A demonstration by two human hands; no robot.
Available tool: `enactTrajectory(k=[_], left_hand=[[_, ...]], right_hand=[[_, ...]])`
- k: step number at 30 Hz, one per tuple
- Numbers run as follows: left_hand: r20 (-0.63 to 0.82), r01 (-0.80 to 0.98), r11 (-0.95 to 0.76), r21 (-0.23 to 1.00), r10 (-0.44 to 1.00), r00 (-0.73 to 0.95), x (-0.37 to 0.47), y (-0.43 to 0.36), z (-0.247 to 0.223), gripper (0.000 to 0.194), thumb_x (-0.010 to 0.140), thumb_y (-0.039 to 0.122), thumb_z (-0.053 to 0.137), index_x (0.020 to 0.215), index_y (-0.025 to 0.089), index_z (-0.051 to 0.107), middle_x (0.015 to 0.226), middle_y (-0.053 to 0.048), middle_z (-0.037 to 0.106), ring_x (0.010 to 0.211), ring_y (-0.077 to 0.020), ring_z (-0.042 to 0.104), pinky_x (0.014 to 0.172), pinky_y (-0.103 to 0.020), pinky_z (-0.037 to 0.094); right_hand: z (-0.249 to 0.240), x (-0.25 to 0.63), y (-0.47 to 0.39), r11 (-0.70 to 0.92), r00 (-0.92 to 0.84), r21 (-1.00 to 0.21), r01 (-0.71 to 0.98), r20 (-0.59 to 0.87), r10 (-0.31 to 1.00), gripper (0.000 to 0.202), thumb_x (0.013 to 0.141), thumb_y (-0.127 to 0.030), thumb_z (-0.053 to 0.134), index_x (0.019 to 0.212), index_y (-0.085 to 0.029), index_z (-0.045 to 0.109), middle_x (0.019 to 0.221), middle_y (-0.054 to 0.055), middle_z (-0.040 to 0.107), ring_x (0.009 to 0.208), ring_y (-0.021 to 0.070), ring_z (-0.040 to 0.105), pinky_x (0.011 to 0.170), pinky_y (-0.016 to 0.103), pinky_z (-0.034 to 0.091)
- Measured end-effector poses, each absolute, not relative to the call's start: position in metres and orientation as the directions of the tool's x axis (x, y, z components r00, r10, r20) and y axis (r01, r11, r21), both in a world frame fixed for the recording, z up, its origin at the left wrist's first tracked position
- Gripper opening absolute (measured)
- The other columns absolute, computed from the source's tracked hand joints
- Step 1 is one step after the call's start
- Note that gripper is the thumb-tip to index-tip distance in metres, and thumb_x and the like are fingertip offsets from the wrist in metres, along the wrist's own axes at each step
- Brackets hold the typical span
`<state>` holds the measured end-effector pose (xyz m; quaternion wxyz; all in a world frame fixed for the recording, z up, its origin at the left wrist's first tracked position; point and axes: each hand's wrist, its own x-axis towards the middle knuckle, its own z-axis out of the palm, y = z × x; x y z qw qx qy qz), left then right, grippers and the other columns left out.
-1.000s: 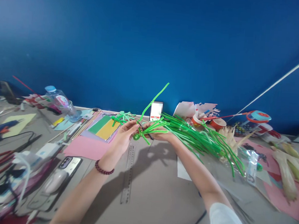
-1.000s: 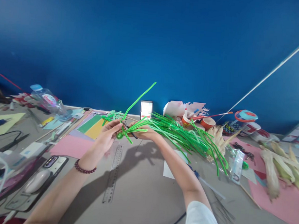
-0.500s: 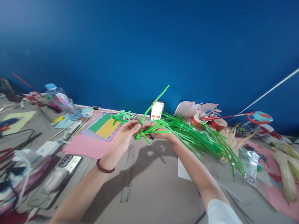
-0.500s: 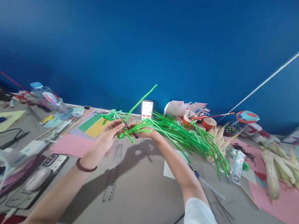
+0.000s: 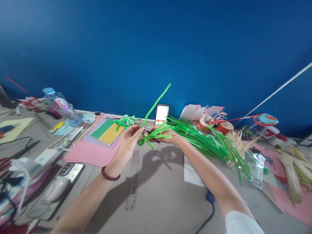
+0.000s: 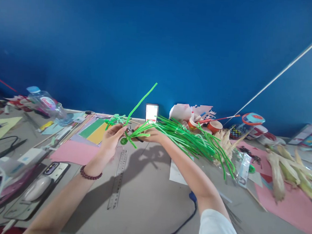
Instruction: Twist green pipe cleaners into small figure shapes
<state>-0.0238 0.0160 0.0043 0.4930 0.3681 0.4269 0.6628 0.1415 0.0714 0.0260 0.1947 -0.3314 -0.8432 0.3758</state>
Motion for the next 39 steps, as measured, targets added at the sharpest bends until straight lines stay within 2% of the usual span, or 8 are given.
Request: enactTrajectory(k=[5,7,10,15,23,27,34,39], left_hand=[[0.071,-0.358,-0.149,0.922,0.973,-0.220,-0.023,0.012,0.005,0.020,0.063,0.031,0.077,0.072,0.018,0.066,0.061,0.002,0.062,0.052,-0.0078,0.054,0.047,-0.019,0.040],[0.082,-0.363,-0.147,0.920,0.978,-0.190,-0.023,0.011,0.005,0.019,0.063,0.031,0.077,0.071,0.018,0.066,0.061,0.001,0.062,0.053,-0.0083,0.055,0.047,-0.020,0.040],[0.093,-0.355,-0.138,0.925,0.986,-0.141,-0.021,0.008,0.007,0.019,0.064,0.032,0.077,0.071,0.017,0.067,0.061,0.000,0.063,0.054,-0.0090,0.056,0.048,-0.020,0.040],[0.093,-0.366,-0.132,0.921,0.988,-0.124,-0.019,0.005,0.010,0.019,0.063,0.032,0.077,0.073,0.018,0.068,0.063,0.000,0.064,0.055,-0.0092,0.057,0.048,-0.020,0.041],[0.096,-0.388,-0.129,0.913,0.990,-0.105,-0.017,0.003,0.010,0.018,0.062,0.031,0.077,0.071,0.018,0.067,0.064,0.000,0.066,0.053,-0.0082,0.056,0.048,-0.019,0.042],[0.093,-0.399,-0.125,0.909,0.991,-0.098,-0.017,0.003,0.010,0.019,0.062,0.031,0.078,0.073,0.018,0.068,0.065,0.000,0.066,0.055,-0.0090,0.058,0.049,-0.020,0.042],[0.116,-0.378,-0.133,0.916,0.991,-0.066,-0.017,0.001,0.012,0.018,0.064,0.030,0.076,0.074,0.017,0.068,0.063,0.000,0.064,0.056,-0.0090,0.058,0.052,-0.020,0.044],[0.091,-0.393,-0.118,0.912,0.992,-0.087,-0.015,0.001,0.011,0.021,0.062,0.030,0.078,0.074,0.016,0.068,0.064,0.000,0.065,0.055,-0.0078,0.056,0.049,-0.019,0.043]], right_hand=[[0.032,0.171,0.047,0.307,-0.589,-0.865,0.396,0.018,0.808,0.029,0.077,-0.037,0.061,0.097,-0.015,0.064,0.069,0.001,0.065,0.060,0.0147,0.061,0.052,0.024,0.048],[0.029,0.192,0.029,0.274,-0.471,-0.884,0.378,0.071,0.879,0.033,0.078,-0.032,0.059,0.106,-0.016,0.060,0.080,0.005,0.068,0.068,0.0171,0.065,0.054,0.026,0.051],[0.014,0.237,-0.007,0.376,-0.276,-0.781,0.498,0.268,0.923,0.025,0.082,-0.029,0.052,0.103,-0.019,0.062,0.100,0.008,0.067,0.085,0.0190,0.065,0.074,0.031,0.053],[-0.049,0.305,-0.090,0.238,0.050,-0.555,0.797,0.454,0.890,0.023,0.084,-0.037,0.050,0.087,-0.020,0.064,0.087,0.009,0.068,0.079,0.0225,0.066,0.071,0.034,0.054],[-0.119,0.310,-0.175,0.223,0.002,-0.284,0.933,0.621,0.784,0.035,0.085,-0.035,0.054,0.115,-0.019,0.057,0.110,0.011,0.065,0.095,0.0261,0.064,0.087,0.040,0.051],[-0.124,0.307,-0.176,0.161,0.050,-0.280,0.946,0.620,0.783,0.040,0.085,-0.036,0.054,0.121,-0.018,0.055,0.113,0.011,0.064,0.096,0.0261,0.065,0.086,0.039,0.053],[-0.123,0.309,-0.173,0.139,0.077,-0.277,0.951,0.646,0.760,0.034,0.086,-0.041,0.052,0.105,-0.015,0.064,0.112,0.013,0.065,0.093,0.0260,0.067,0.081,0.037,0.054],[-0.123,0.308,-0.176,0.137,0.064,-0.251,0.958,0.655,0.753,0.039,0.088,-0.042,0.049,0.112,-0.014,0.060,0.109,0.012,0.067,0.091,0.0237,0.068,0.082,0.033,0.054]])
